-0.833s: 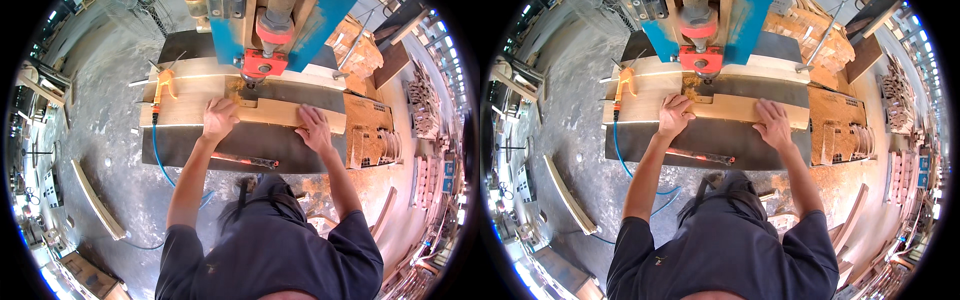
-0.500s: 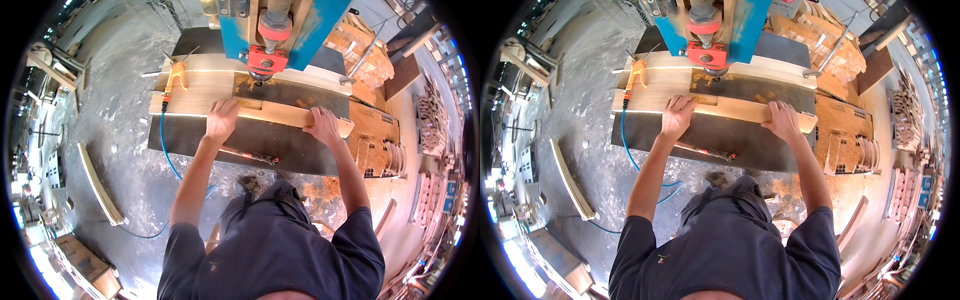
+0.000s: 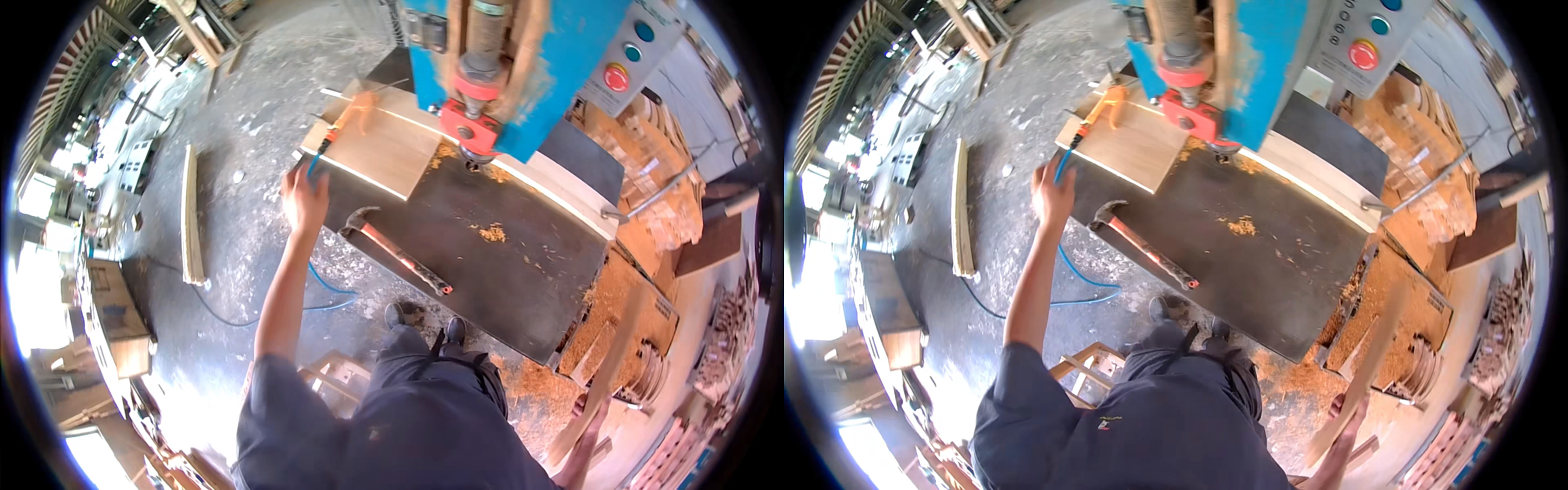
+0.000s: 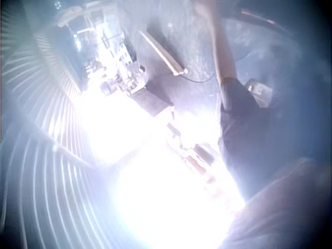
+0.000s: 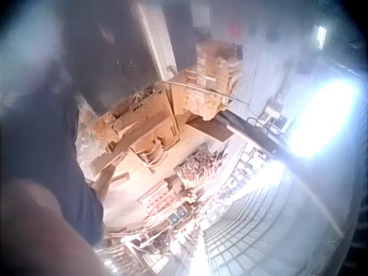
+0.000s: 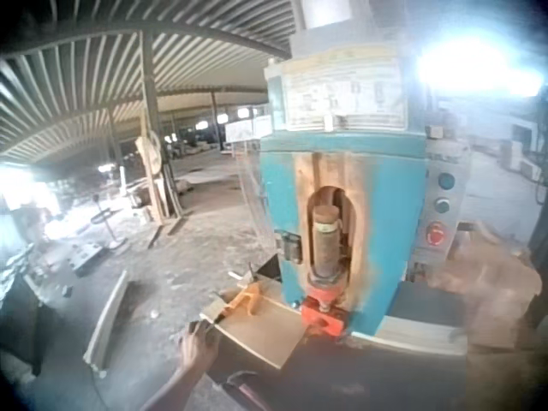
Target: The person operates a vertical spindle moulder to shape the edges of wooden planks. They repeatedly pick up planks from a nearby stack, feed them through the machine, and place the finished pieces onto a growing pile. The person uses an air blower to clear sawdust from the machine table between operations.
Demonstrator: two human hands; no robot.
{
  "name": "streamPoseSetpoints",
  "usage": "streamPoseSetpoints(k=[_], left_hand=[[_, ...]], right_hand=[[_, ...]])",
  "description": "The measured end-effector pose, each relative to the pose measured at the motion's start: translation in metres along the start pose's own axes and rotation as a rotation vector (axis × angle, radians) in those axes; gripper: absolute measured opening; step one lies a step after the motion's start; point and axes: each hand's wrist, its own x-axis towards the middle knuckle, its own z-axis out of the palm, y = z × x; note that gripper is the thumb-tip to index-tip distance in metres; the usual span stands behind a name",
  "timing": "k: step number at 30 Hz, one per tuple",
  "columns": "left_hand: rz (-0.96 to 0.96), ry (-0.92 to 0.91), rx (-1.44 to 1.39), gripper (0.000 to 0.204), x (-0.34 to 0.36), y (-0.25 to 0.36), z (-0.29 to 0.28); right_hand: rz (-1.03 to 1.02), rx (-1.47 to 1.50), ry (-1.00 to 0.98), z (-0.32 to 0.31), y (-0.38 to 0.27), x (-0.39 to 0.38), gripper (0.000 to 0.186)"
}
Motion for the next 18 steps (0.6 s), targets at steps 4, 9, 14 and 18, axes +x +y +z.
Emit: streamPoseSetpoints(k=[4, 9, 14, 18], left_hand=[[0.089, -0.173, 0.136, 0.062, 0.086, 0.008, 0.066], [-0.146, -0.418, 0.27, 0.098, 0.136, 0.017, 0.122], [-0.068, -0.56, 0.288, 0.08, 0.153, 0.039, 0.095], [0.323, -0.451, 0.447, 0.051, 0.092, 0.027, -0.016]], right_hand=[[-0.124, 0.273, -0.213, 0.024, 0.012, -0.006, 0.089], [-0.205, 0.239, -0.097, 0.067, 0.04, -0.01, 0.083], [-0.29, 0.236, -0.029, 0.113, 0.063, -0.035, 0.085], [-0.335, 0.284, 0.039, 0.139, 0.083, -0.043, 0.085]])
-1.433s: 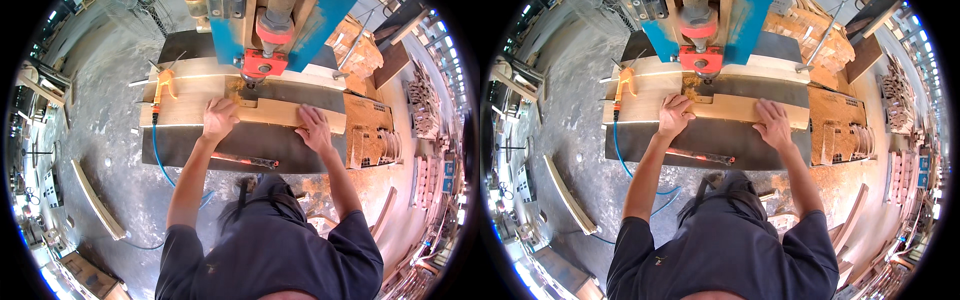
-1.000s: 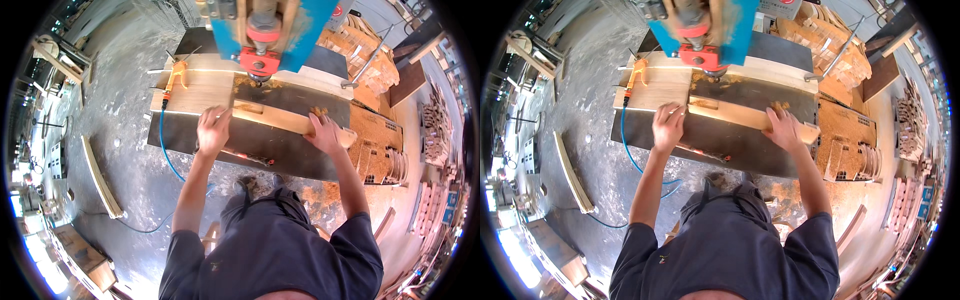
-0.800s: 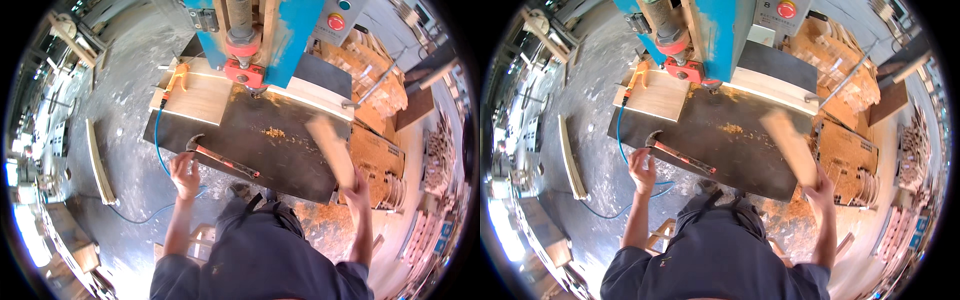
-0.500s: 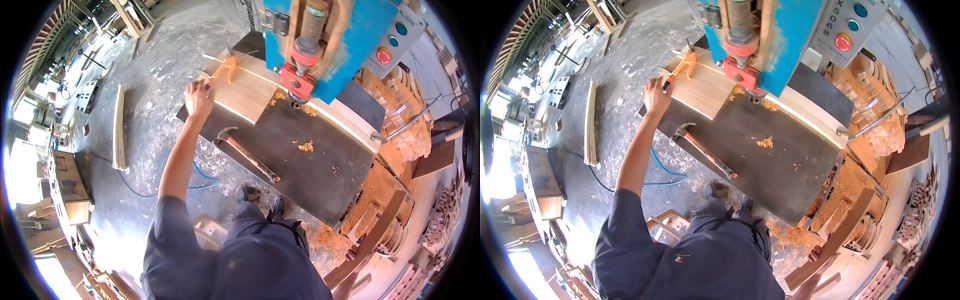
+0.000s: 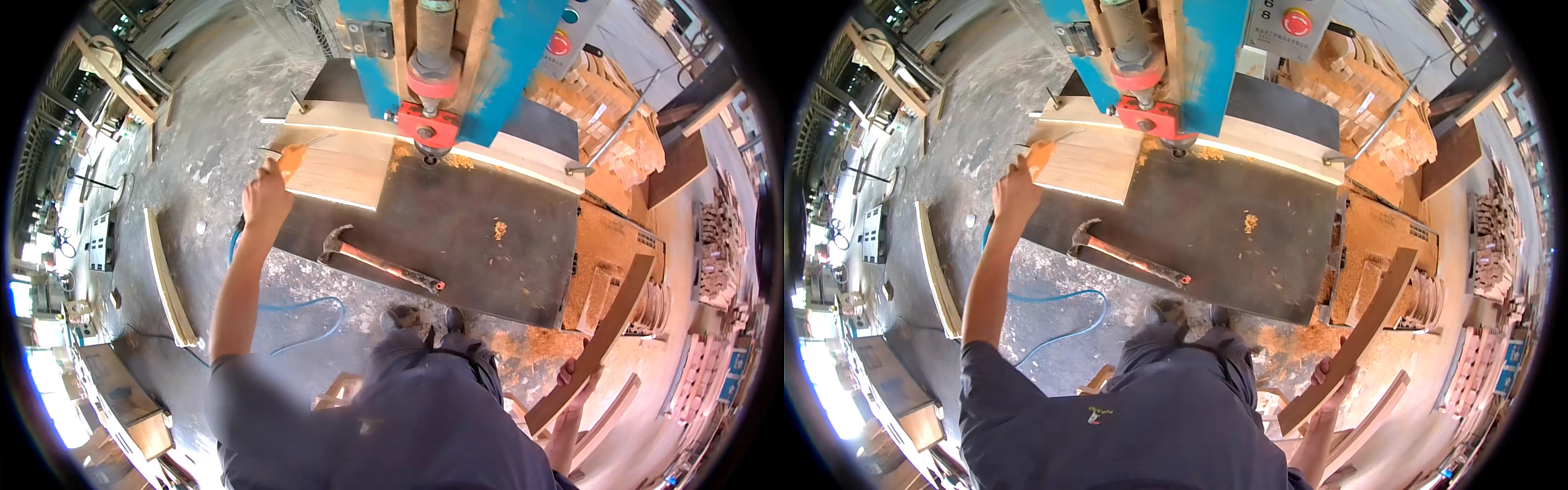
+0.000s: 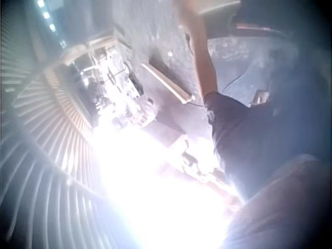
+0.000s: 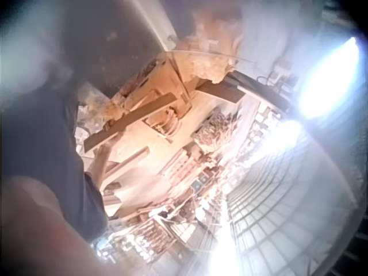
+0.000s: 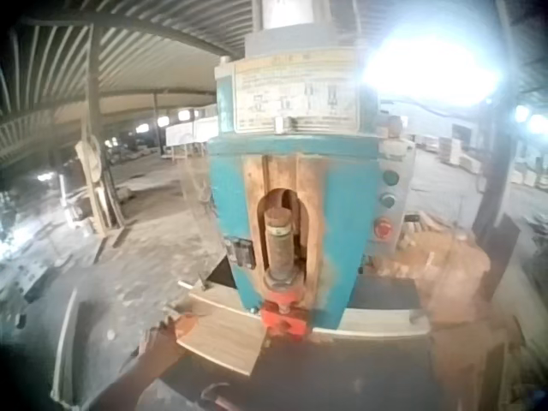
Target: The person operates a vertical spindle moulder to shape the edges of wooden planks. They repeatedly pick up planks from a nearby stack, feed them through the machine, and place the finished pieces onto a growing pile. The person uses an air blower to clear sawdust from the machine table between operations.
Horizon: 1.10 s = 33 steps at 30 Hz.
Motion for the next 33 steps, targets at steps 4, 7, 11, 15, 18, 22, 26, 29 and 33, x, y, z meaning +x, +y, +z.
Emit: streamPoseSetpoints(k=[4, 7, 11, 15, 18, 22, 26, 29, 33], left_hand=[[0.223, 0.062, 0.022, 0.048, -0.028, -0.029, -0.016], [0.367, -0.078, -0.016, 0.044, -0.037, -0.029, -0.04], [0.306, -0.078, -0.034, 0.042, -0.019, -0.026, -0.03], [0.096, -0.087, -0.318, 0.064, 0.027, -0.055, 0.006], [0.061, -0.117, -0.491, 0.073, 0.063, -0.026, 0.04], [-0.093, 0.047, -0.557, 0.06, 0.096, 0.021, 0.117], [-0.045, -0.101, -0.37, 0.051, 0.11, 0.048, 0.104], [-0.154, 0.243, -0.448, 0.046, 0.092, 0.024, 0.096], [-0.544, 0.497, -1.368, 0.033, -0.007, 0.016, 0.081]], right_hand=[[0.019, -0.047, -0.02, 0.009, 0.007, 0.0, 0.08], [0.019, -0.16, -0.026, 0.007, 0.012, -0.002, 0.071], [-0.046, -0.365, -0.058, 0.003, 0.019, -0.002, 0.065], [-0.104, -0.628, 0.066, 0.025, 0.021, -0.014, 0.049], [-0.22, -0.909, 0.015, 0.007, 0.036, -0.015, 0.064], [-0.721, -1.981, -0.283, 0.052, 0.009, -0.012, 0.096], [-0.407, -1.553, -0.346, 0.113, 0.024, -0.001, 0.086], [-0.181, -1.164, -0.444, 0.129, 0.031, 0.021, 0.078], [-0.707, -1.81, -0.591, 0.215, 0.014, 0.029, 0.1]])
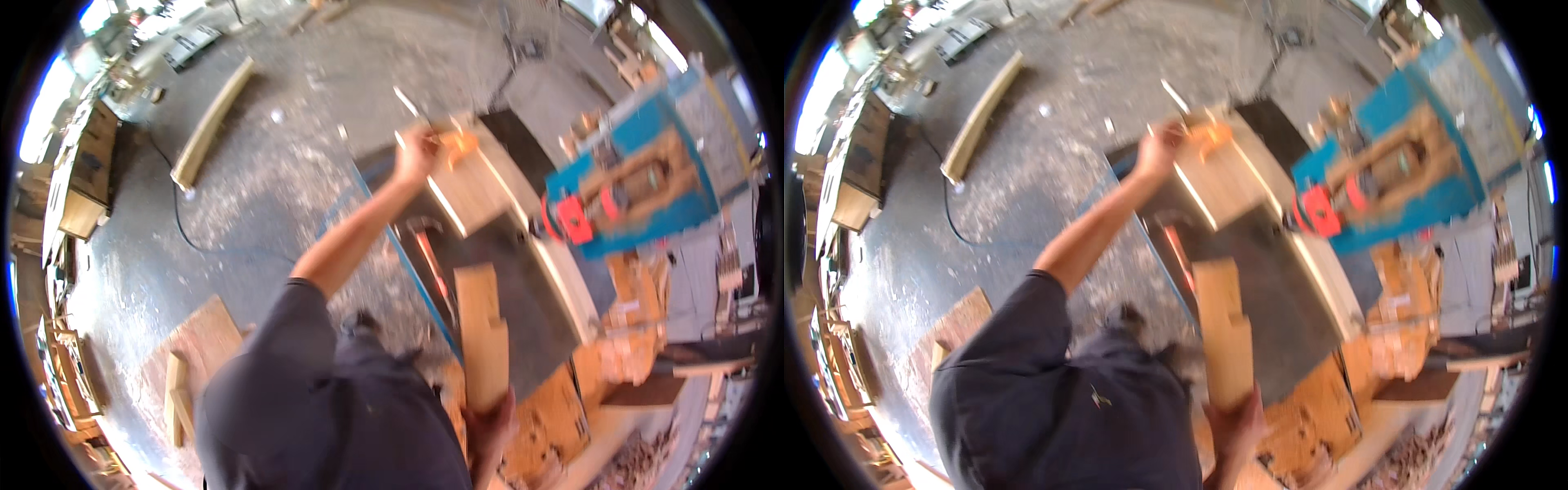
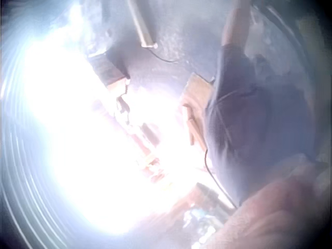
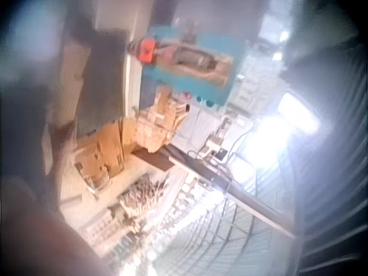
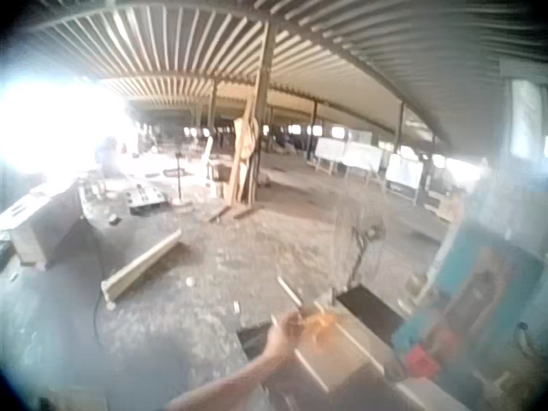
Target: The person operates a vertical spindle moulder to shape the edges of wooden planks. They repeatedly pick up planks from a nearby stack, feed them through the machine, and place the finished pieces onto a growing pile. The person uses an air blower to clear sawdust from the machine table between operations.
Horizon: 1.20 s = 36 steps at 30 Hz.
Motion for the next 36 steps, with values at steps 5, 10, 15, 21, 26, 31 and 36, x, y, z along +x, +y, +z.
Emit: streamPoseSetpoints(k=[5, 10, 15, 21, 26, 31, 36], left_hand=[[0.049, 0.239, -0.187, 0.044, -0.222, 0.04, -0.11], [0.589, -0.051, 0.754, 0.062, -0.375, 0.112, -0.187], [0.356, -0.293, 1.094, 0.069, -0.469, 0.162, -0.212], [-0.063, 0.428, 1.283, 0.052, -0.574, 0.134, -0.247], [-0.543, 0.853, 1.567, 0.075, -0.66, 0.1, -0.373], [-1.029, 0.939, 1.423, 0.091, -0.757, 0.048, -0.506], [-1.235, 0.752, 1.338, 0.095, -0.79, 0.006, -0.549]], right_hand=[[-0.291, -0.08, 0.13, 0.021, -0.032, 0.049, 0.102], [-0.675, -0.023, -0.074, 0.041, -0.081, 0.076, 0.097], [-1.243, -0.025, -0.464, 0.069, -0.121, 0.056, 0.099], [-1.914, 0.218, -0.443, 0.062, -0.199, 0.021, 0.071], [-1.747, 0.501, -0.597, 0.079, -0.189, 0.036, 0.042], [-1.677, 0.396, -0.63, 0.094, -0.192, 0.045, 0.035], [-1.568, 0.312, -0.678, 0.114, -0.2, 0.048, 0.038]])
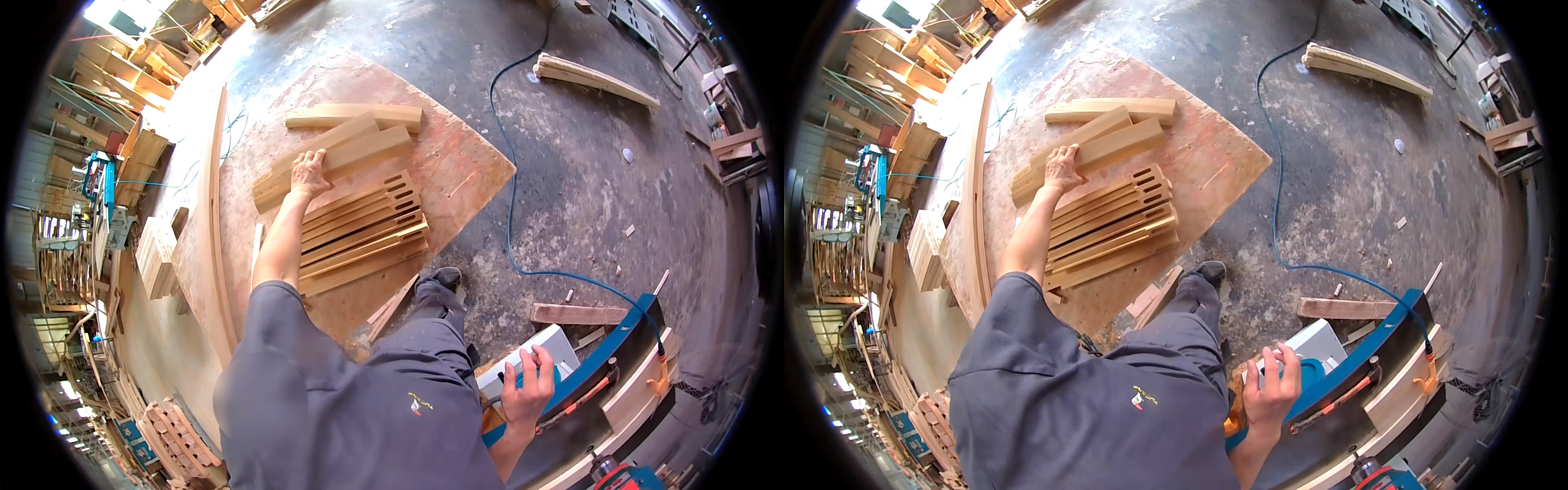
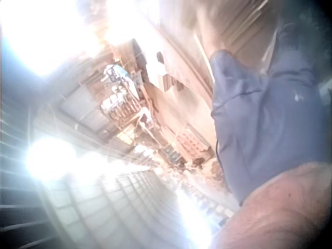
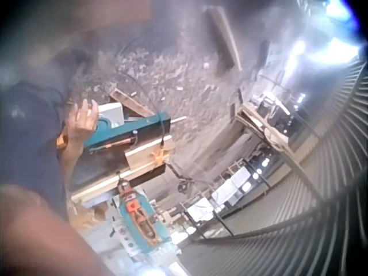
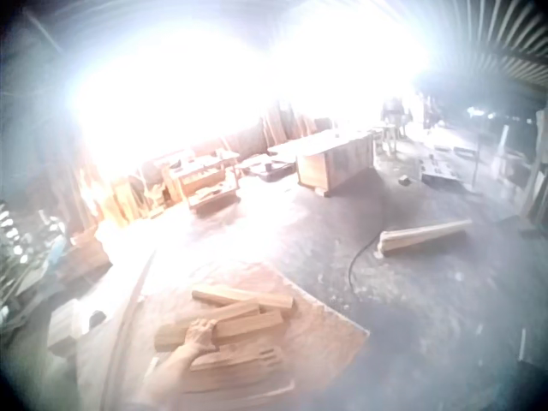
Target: The person operates a vertical spindle moulder to shape the edges of wooden planks. They repeatedly pick up planks from a nearby stack, feed them through the machine, and place the finished pieces onto a growing pile. The person uses an air blower to clear sawdust from the machine table between operations.
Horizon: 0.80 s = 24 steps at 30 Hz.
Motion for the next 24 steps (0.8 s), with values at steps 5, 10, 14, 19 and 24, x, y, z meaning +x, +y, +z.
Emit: streamPoseSetpoints(k=[5, 10, 14, 19, 24], left_hand=[[-0.117, -0.086, 0.094, 0.104, 0.008, -0.012, 0.033], [-0.201, 0.03, 0.009, 0.085, 0.003, -0.005, 0.033], [-0.057, -0.204, -0.74, 0.03, -0.035, 0.036, 0.01], [0.134, -0.112, -0.486, 0.048, -0.077, 0.048, 0.023], [0.033, -0.267, -0.365, 0.045, -0.036, 0.024, 0.031]], right_hand=[[0.039, -0.019, -0.076, 0.013, 0.008, 0.019, 0.038], [0.023, -0.01, -0.113, 0.024, 0.006, 0.028, 0.037], [0.0, 0.008, -0.119, 0.03, 0.004, 0.025, 0.037], [-0.033, 0.024, -0.174, 0.035, 0.0, 0.008, 0.037], [-0.056, 0.02, -0.2, 0.032, -0.015, -0.013, 0.035]])
